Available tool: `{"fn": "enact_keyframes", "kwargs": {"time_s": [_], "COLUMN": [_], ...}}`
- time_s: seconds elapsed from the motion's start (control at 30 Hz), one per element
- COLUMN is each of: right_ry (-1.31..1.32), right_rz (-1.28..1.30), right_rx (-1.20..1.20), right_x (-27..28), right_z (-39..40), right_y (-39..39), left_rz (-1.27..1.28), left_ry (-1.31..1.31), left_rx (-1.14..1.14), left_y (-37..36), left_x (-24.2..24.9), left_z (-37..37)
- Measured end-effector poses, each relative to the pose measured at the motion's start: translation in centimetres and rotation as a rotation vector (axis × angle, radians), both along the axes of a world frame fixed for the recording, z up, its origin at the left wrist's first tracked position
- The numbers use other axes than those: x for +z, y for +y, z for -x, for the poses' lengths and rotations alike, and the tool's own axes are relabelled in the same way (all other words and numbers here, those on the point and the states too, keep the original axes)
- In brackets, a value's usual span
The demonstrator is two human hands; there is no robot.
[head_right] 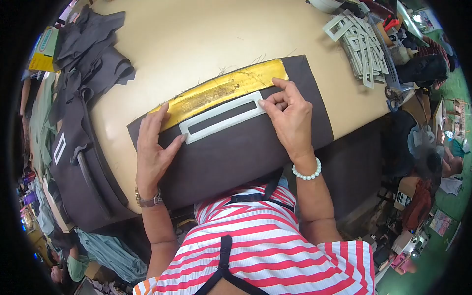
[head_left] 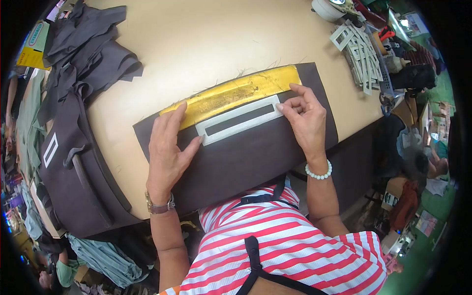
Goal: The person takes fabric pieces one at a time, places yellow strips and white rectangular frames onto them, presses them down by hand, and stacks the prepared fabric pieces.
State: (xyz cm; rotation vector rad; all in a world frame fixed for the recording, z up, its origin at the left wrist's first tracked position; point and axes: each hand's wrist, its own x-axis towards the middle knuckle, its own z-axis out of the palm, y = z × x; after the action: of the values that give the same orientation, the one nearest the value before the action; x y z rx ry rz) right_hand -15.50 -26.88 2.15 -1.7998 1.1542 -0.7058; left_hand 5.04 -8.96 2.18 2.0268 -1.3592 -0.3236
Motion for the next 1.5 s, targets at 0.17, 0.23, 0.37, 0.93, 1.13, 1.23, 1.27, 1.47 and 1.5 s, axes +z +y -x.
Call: {"fn": "enact_keyframes", "kwargs": {"time_s": [0.17,0.23,0.37,0.93,1.13,1.23,1.27,1.47,1.5], "right_ry": [0.008,0.002,0.019,0.395,0.206,0.279,0.311,0.417,0.416], "right_rz": [0.026,0.019,0.059,0.924,0.628,0.648,0.646,0.704,0.699], "right_rx": [0.003,-0.006,-0.014,0.279,0.575,0.531,0.516,0.312,0.29], "right_x": [-0.1,-0.2,-0.1,0.7,-1.4,-1.4,-1.3,-1.1,-0.9], "right_z": [-0.1,-0.1,-0.1,-1.6,-5.1,-3.5,-2.9,0.5,0.6], "right_y": [0.0,0.1,0.3,4.3,9.7,8.0,7.2,3.3,2.9], "left_rz": [-0.003,-0.016,-0.007,-0.066,-0.09,-0.126,-0.133,-0.182,-0.179], "left_ry": [-0.01,-0.019,-0.041,-0.467,-0.461,-0.531,-0.545,-0.536,-0.525], "left_rx": [0.002,0.0,-0.007,-0.182,-0.183,-0.204,-0.201,-0.205,-0.219], "left_y": [0.1,0.1,0.1,2.6,2.5,2.5,2.4,2.7,2.7], "left_x": [-0.2,0.0,-0.1,-0.5,-0.4,0.0,0.0,0.1,0.0], "left_z": [0.0,0.0,0.2,3.1,2.9,2.8,2.8,3.0,2.8]}}
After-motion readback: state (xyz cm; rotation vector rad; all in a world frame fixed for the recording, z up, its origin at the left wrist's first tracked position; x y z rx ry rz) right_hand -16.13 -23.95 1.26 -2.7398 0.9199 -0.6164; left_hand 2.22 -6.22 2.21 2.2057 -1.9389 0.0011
